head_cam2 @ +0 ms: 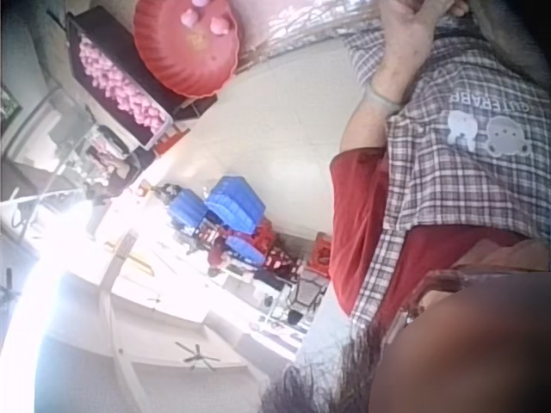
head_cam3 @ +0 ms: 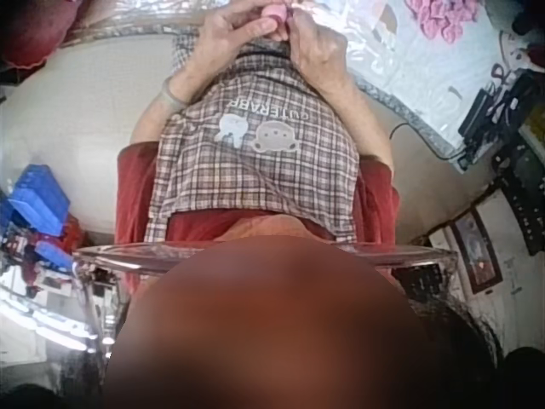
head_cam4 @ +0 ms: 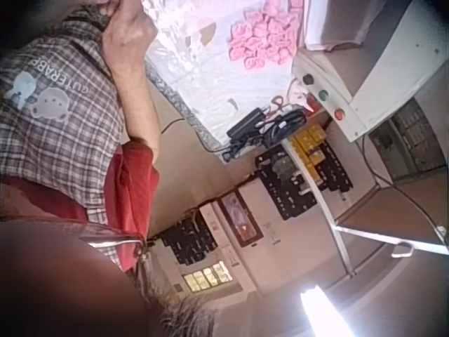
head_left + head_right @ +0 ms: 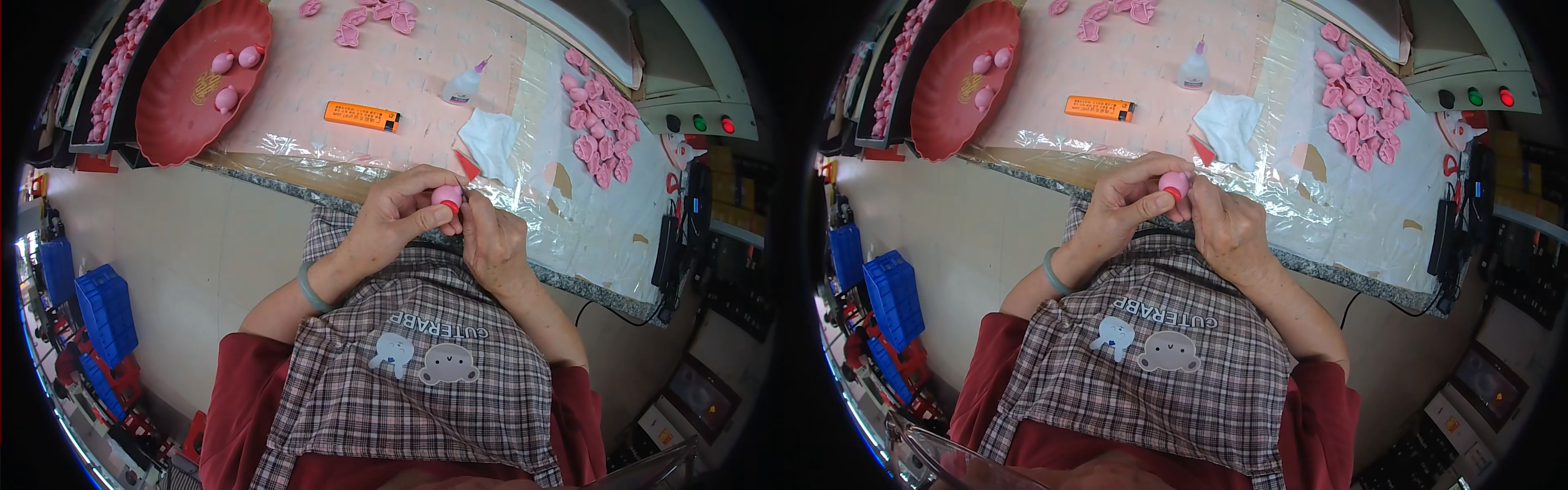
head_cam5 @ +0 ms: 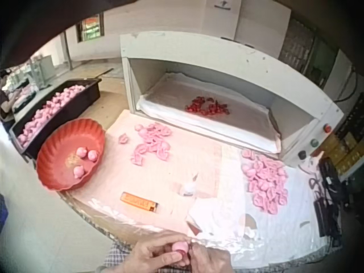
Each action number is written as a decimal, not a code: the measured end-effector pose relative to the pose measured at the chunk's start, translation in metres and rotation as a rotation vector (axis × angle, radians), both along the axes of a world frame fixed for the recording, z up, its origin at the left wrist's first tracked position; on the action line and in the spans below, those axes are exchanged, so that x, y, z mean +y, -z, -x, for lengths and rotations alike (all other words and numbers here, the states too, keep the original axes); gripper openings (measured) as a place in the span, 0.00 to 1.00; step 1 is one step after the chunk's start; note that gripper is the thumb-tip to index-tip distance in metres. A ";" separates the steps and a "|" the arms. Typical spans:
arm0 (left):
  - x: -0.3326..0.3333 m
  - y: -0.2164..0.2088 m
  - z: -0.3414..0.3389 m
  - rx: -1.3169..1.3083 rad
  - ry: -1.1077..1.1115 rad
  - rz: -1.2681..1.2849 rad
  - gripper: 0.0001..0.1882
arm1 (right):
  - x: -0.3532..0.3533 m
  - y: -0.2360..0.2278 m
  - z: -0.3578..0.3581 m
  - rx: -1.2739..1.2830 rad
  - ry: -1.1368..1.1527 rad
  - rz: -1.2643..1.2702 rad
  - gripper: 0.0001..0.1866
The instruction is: Gluing small pink decorative components onto pink spheres at a factory workbench.
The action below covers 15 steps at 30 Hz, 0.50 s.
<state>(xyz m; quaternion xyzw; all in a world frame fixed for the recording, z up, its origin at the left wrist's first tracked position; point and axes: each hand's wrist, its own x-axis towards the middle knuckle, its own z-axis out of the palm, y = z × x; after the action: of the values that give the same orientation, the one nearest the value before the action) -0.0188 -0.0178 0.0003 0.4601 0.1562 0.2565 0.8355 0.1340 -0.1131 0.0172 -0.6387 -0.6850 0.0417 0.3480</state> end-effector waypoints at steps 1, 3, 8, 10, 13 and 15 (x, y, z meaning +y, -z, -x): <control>0.000 -0.001 0.000 0.000 -0.001 0.000 0.19 | 0.000 0.000 0.000 0.000 -0.001 0.000 0.07; 0.000 -0.002 0.000 0.022 -0.001 0.011 0.19 | 0.001 0.001 0.001 -0.035 -0.006 -0.016 0.07; 0.001 -0.001 0.001 0.003 -0.001 0.009 0.19 | -0.001 -0.001 0.001 0.053 0.010 0.043 0.07; 0.001 0.000 0.001 -0.017 -0.005 0.014 0.19 | -0.001 -0.002 0.001 0.084 0.021 0.100 0.07; 0.000 0.002 0.001 -0.021 -0.007 0.012 0.19 | -0.001 -0.003 0.001 0.084 0.016 0.098 0.07; 0.000 0.002 0.001 -0.029 -0.005 0.006 0.19 | -0.002 -0.003 0.003 0.073 0.020 0.096 0.07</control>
<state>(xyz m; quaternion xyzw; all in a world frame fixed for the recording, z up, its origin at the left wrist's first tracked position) -0.0200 -0.0175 -0.0014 0.4535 0.1460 0.2649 0.8384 0.1314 -0.1149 0.0202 -0.6594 -0.6627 0.0940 0.3422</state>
